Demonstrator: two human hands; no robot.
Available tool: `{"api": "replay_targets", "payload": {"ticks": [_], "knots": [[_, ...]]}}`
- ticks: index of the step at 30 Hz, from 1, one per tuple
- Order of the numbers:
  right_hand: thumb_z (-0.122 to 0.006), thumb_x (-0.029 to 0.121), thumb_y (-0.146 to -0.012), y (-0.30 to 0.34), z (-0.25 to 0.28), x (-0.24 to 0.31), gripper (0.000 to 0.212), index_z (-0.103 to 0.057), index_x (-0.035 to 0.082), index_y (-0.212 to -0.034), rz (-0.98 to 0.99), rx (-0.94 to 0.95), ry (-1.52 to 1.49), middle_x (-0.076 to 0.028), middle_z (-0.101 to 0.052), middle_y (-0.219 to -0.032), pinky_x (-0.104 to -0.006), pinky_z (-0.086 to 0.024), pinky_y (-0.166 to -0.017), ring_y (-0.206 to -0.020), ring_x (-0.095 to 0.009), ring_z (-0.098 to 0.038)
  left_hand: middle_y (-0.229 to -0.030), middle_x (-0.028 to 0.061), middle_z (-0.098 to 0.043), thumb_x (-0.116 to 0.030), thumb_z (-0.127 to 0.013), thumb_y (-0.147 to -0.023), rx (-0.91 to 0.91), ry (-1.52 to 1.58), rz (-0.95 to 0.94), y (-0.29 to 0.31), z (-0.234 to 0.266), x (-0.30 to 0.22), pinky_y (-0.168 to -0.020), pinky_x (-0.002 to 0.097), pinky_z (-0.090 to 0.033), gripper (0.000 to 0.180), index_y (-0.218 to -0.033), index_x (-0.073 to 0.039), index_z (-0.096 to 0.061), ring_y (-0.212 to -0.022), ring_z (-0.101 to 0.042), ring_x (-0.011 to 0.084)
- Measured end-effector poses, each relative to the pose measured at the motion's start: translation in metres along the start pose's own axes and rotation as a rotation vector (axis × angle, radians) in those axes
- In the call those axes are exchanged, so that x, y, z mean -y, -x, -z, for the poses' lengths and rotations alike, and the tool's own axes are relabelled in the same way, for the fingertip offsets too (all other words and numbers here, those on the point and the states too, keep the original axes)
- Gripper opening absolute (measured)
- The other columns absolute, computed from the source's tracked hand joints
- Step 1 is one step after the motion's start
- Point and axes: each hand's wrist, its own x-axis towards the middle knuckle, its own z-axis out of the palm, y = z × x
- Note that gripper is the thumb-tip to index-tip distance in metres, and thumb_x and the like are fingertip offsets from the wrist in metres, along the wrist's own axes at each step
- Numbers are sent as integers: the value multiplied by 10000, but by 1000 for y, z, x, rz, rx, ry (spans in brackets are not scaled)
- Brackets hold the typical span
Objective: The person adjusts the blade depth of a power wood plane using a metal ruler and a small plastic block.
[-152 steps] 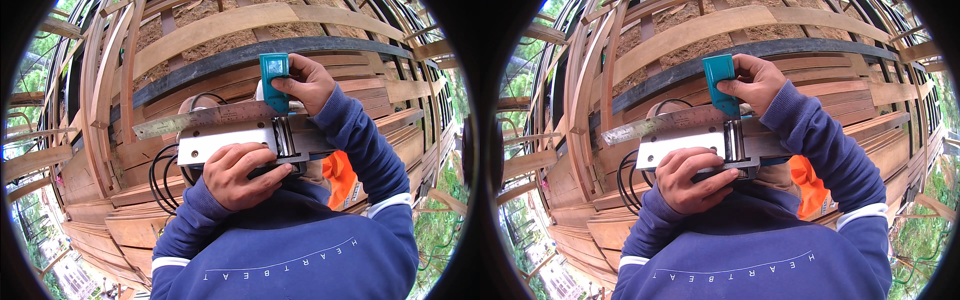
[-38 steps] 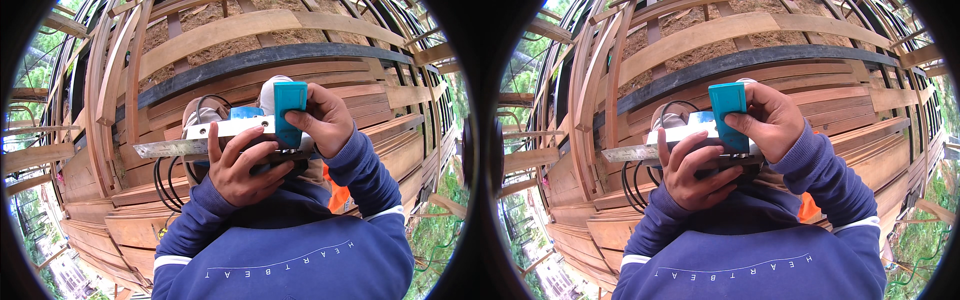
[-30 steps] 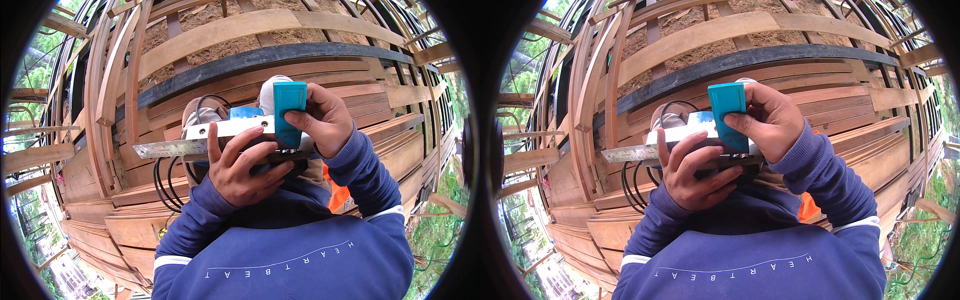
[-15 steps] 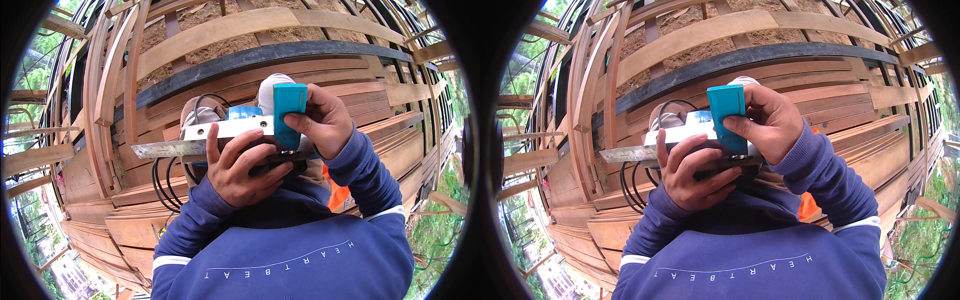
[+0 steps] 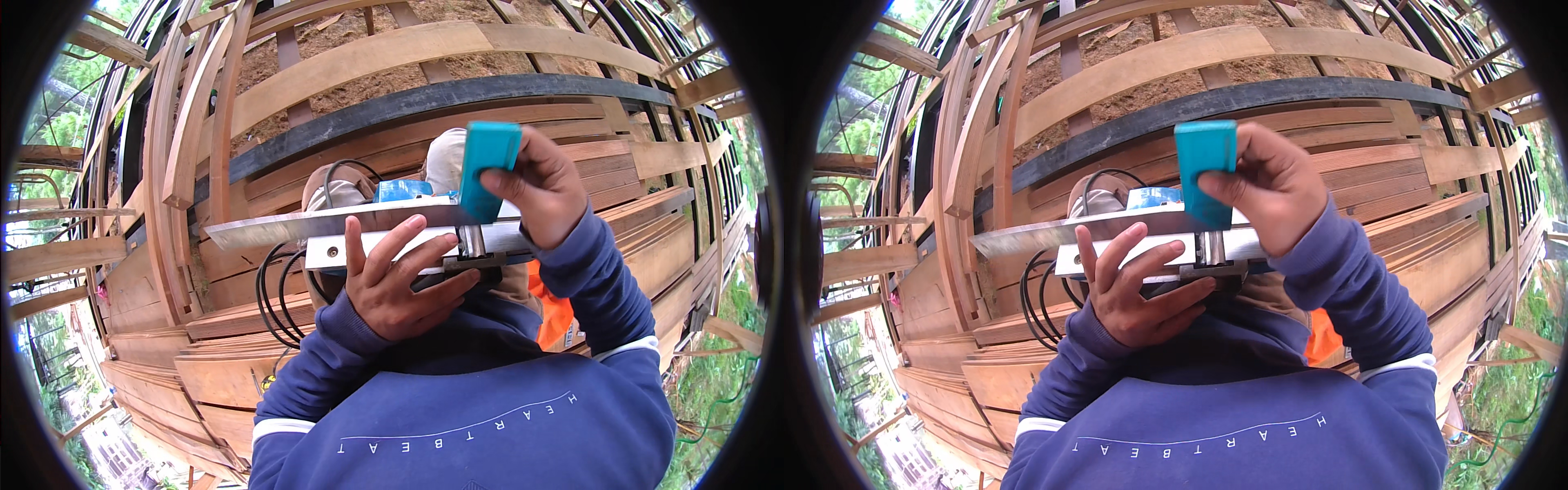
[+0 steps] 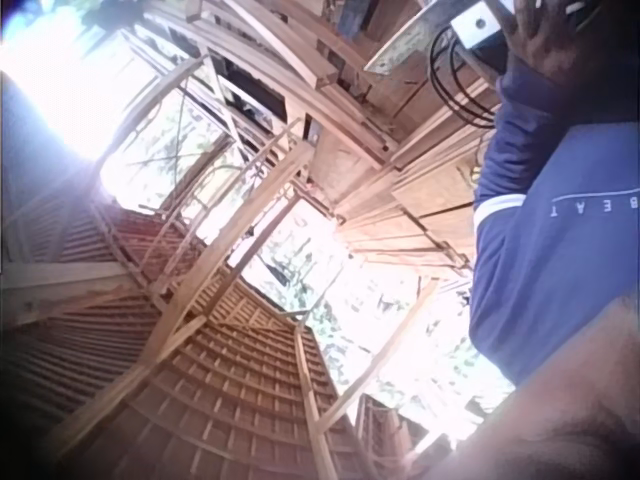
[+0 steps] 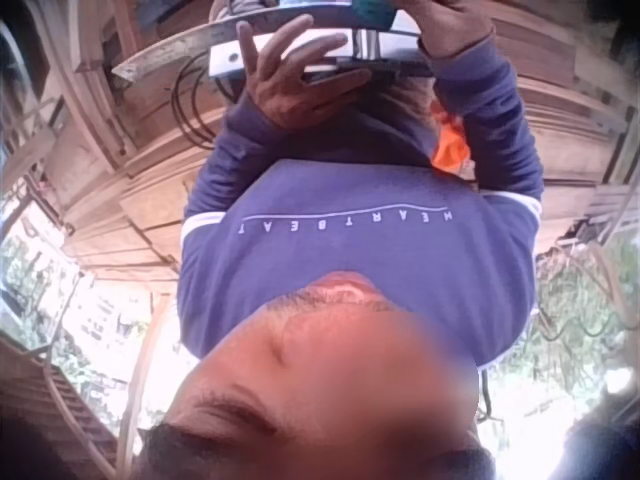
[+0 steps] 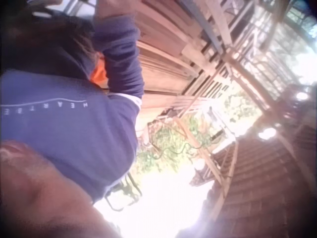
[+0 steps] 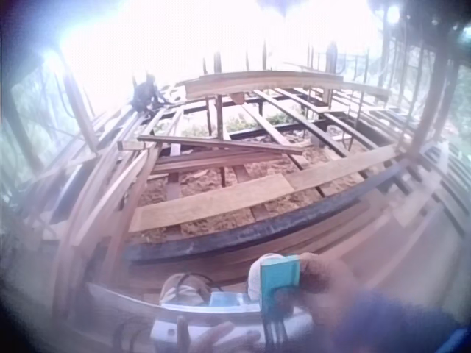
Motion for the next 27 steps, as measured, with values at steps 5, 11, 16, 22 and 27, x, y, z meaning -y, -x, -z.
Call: {"api": "replay_targets", "payload": {"ticks": [5, 11, 16, 22, 27], "knots": [[-691, 21, -971, -15, 8, -5, 167, -633, 27, -1128, 16, -8, 8, -18, -690, -981, -297, -571, -849, -910, -100, -656, -1359, -36, -573, -418, -847, -681, -15, -8, -5, 2, -1, 0, -1246, 649, -61, 409, -1083, -446, -775, -1397, -432, 291], [-701, 6, -954, -17, 5, -14, 173, -654, 24, -1119, -36, -35, 60, -22, -709, -995, -288, -569, -851, -923, -103, -666, -1351, -41, -579, -432, -850, -683, 1, -11, 3, 0, -1, -1, -1254, 641, -38, 414, -1087, -466, -768, -1388, -444, 277], [-675, 19, -979, -33, 16, -19, 275, -621, 20, -1248, -108, 50, 181, -55, -710, -1142, -316, -548, -962, -1080, -140, -665, -1334, -46, -587, -437, -848, -699, 6, -3, 1, 1, -2, 1, -1259, 632, -14, 419, -1106, -477, -753, -1384, -450, 268], [-729, 27, -939, -37, 12, -31, 186, -676, 30, -1116, -66, -15, 71, -28, -716, -969, -283, -570, -819, -882, -107, -672, -1322, -55, -587, -434, -844, -720, 5, -3, -5, 2, -3, 2, -1259, 631, 0, 440, -1142, -485, -732, -1371, -467, 258], [-741, 41, -934, -37, 15, -32, 188, -679, 32, -1111, -73, -1, 65, -25, -715, -969, -282, -570, -822, -886, -106, -673, -1308, -60, -592, -431, -847, -716, 14, -1, 1, 1, -1, 1, -1259, 633, 7, 445, -1142, -488, -729, -1368, -475, 248]]}}
